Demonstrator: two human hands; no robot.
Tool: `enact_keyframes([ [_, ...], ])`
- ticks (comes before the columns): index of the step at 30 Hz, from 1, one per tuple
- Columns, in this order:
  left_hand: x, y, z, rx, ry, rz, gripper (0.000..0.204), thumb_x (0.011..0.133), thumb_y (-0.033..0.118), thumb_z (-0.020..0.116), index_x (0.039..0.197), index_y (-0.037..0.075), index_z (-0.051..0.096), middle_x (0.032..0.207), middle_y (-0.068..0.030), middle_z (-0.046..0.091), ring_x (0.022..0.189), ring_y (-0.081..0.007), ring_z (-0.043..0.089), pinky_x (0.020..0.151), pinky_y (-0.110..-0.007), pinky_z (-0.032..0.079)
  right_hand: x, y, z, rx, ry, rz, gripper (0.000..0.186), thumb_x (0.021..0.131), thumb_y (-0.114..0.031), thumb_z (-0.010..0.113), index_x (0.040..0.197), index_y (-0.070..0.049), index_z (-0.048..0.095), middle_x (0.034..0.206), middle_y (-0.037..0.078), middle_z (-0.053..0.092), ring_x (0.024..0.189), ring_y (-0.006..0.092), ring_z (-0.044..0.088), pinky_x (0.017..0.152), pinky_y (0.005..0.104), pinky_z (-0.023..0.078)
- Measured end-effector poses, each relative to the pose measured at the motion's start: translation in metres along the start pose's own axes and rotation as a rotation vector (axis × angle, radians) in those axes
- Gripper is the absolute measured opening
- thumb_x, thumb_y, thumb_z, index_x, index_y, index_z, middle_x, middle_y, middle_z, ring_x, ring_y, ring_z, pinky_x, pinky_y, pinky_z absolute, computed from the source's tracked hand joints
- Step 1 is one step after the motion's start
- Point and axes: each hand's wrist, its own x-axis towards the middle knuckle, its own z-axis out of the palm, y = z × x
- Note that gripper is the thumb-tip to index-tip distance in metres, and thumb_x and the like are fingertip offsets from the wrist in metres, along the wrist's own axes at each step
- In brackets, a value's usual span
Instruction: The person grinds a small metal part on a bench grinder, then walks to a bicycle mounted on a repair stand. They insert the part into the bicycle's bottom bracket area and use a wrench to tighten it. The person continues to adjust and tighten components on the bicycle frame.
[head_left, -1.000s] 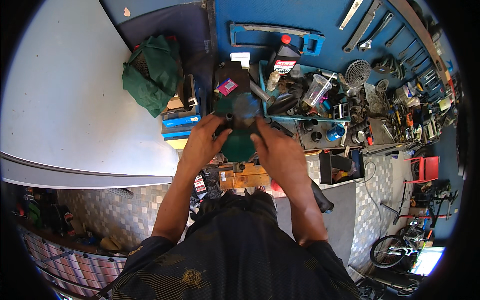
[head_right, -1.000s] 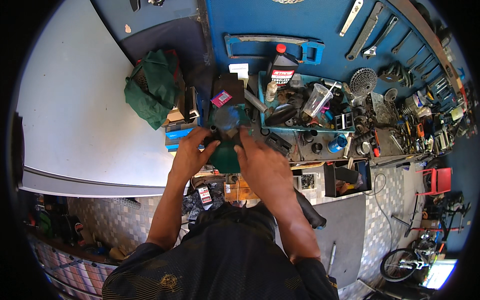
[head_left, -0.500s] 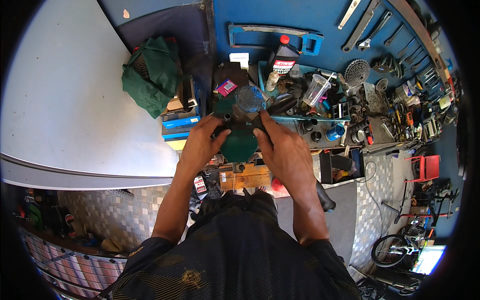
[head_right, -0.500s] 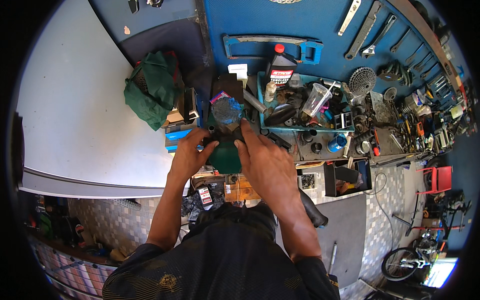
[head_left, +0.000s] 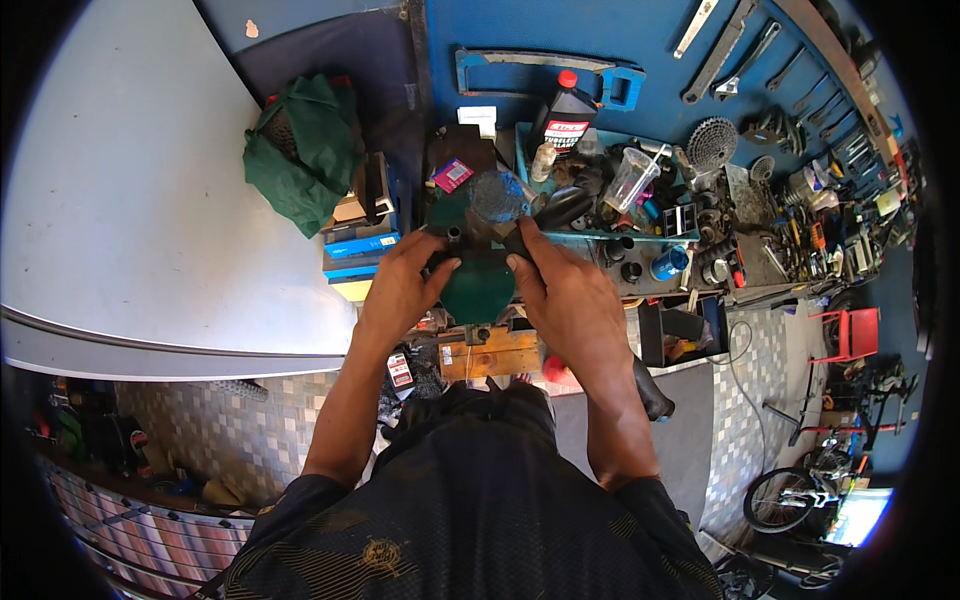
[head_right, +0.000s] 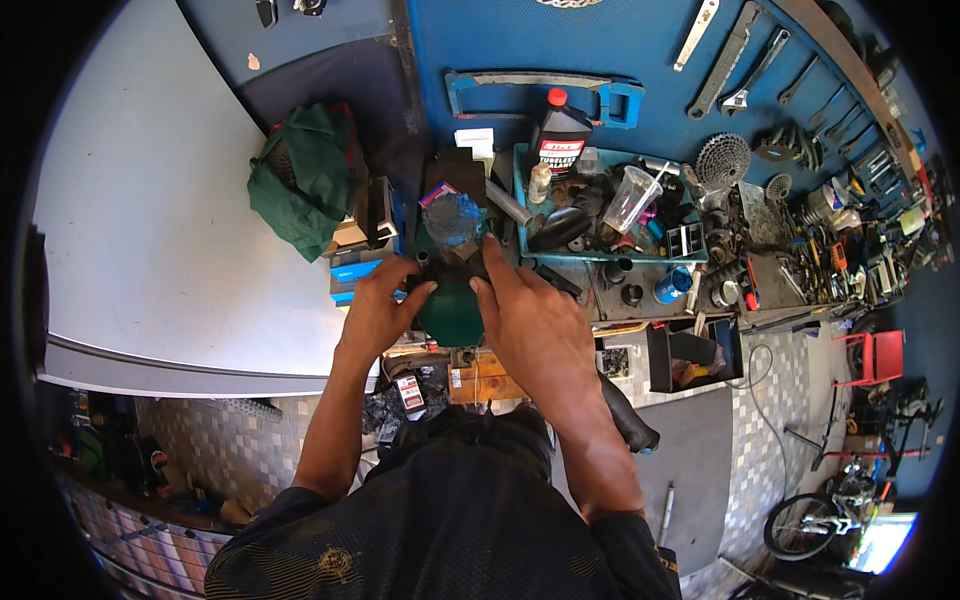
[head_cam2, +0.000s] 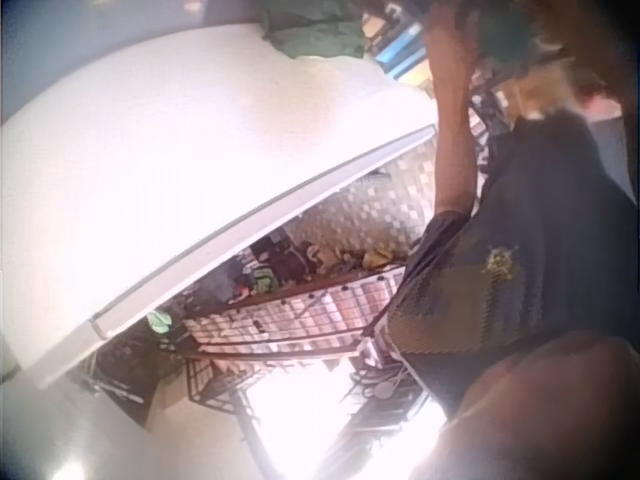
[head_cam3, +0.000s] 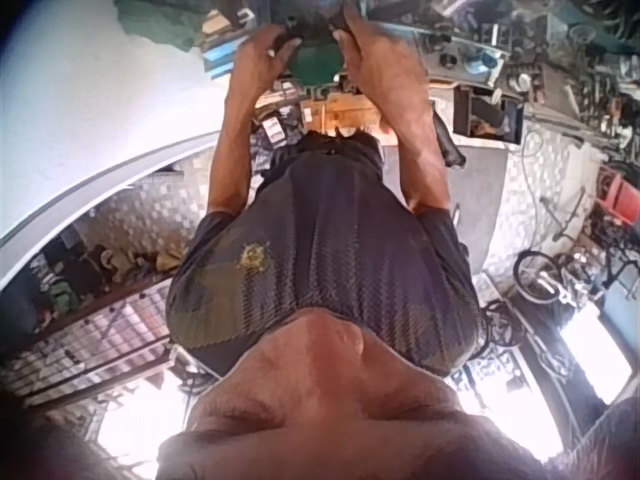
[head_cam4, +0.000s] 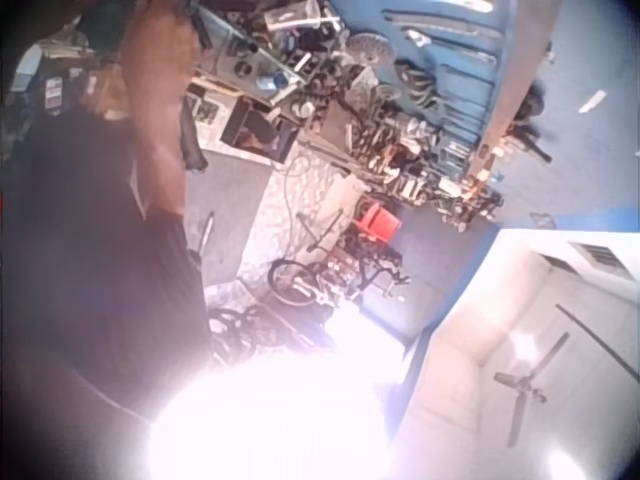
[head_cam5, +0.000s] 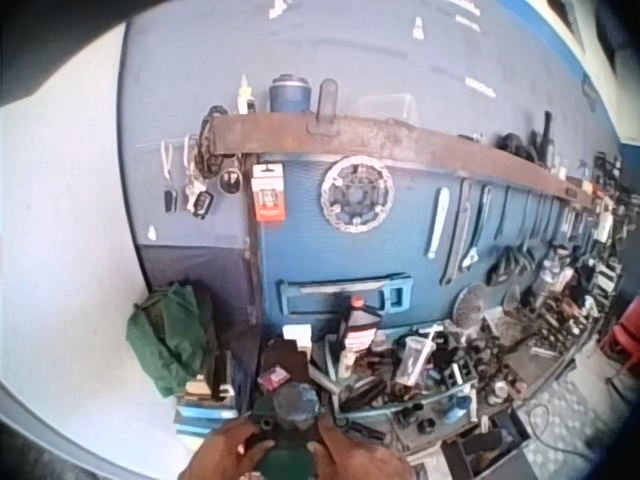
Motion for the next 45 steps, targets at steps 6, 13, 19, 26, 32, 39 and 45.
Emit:
enact_keyframes([
  [6,0.000,-0.001,-0.001,-0.010,-0.001,0.013,0.025,0.089,0.011,0.081,0.103,-0.003,0.067,0.095,-0.0159,0.069,0.079,-0.0294,0.070,0.067,-0.038,0.055,0.000,-0.002,0.015,-0.051,-0.130,0.039,0.048,0.107,-0.033,0.056,0.149,-0.009,0.054,0.100,0.020,0.074,0.085,0.0426,0.073,0.076,0.0533,0.059],
  [13,0.001,0.001,-0.003,-0.018,0.001,0.019,0.025,0.089,0.011,0.081,0.105,-0.003,0.067,0.096,-0.0156,0.069,0.080,-0.0295,0.071,0.068,-0.037,0.056,0.000,0.000,0.014,-0.050,-0.109,0.000,0.048,0.106,-0.033,0.056,0.148,-0.009,0.055,0.101,0.019,0.074,0.086,0.0432,0.074,0.076,0.0530,0.060],
  [19,0.000,0.000,-0.002,-0.028,-0.013,0.005,0.025,0.089,0.011,0.081,0.106,-0.002,0.067,0.096,-0.0155,0.069,0.079,-0.0297,0.071,0.067,-0.037,0.056,-0.003,-0.005,0.005,-0.003,-0.065,0.022,0.048,0.106,-0.033,0.056,0.149,-0.011,0.054,0.100,0.019,0.074,0.088,0.0442,0.073,0.077,0.0547,0.059],
  [26,0.000,-0.001,-0.002,-0.020,0.002,0.009,0.026,0.089,0.011,0.081,0.106,-0.003,0.067,0.096,-0.0161,0.069,0.080,-0.0296,0.071,0.067,-0.038,0.055,0.000,-0.003,0.015,-0.003,-0.090,0.061,0.046,0.103,-0.029,0.063,0.144,-0.010,0.061,0.099,0.020,0.074,0.088,0.0429,0.071,0.078,0.0513,0.055],
  [32,-0.004,-0.012,0.000,-0.047,0.002,-0.108,0.025,0.089,0.009,0.082,0.109,-0.002,0.070,0.102,-0.0148,0.072,0.090,-0.0258,0.072,0.076,-0.034,0.057,-0.012,0.011,0.007,0.092,0.059,0.062,0.044,0.102,-0.026,0.065,0.141,-0.007,0.063,0.104,0.022,0.075,0.091,0.0422,0.072,0.079,0.0506,0.056],
  [39,-0.014,-0.002,-0.012,-1.102,0.159,-0.231,0.022,0.094,0.006,0.078,0.115,0.000,0.075,0.110,-0.0096,0.076,0.103,-0.0177,0.069,0.094,-0.034,0.053,-0.035,0.031,-0.004,0.131,0.192,0.171,0.039,0.100,-0.018,0.069,0.131,0.004,0.066,0.103,0.026,0.074,0.092,0.0439,0.072,0.079,0.0487,0.056],
  [45,-0.013,0.012,-0.020,-1.641,-0.024,-0.221,0.030,0.100,0.028,0.073,0.120,0.007,0.070,0.111,-0.0086,0.072,0.122,-0.0291,0.064,0.104,-0.046,0.050,-0.048,0.042,-0.004,0.120,0.186,0.246,0.039,0.099,-0.018,0.069,0.132,0.002,0.066,0.101,0.030,0.073,0.093,0.0477,0.071,0.078,0.0501,0.055],
])
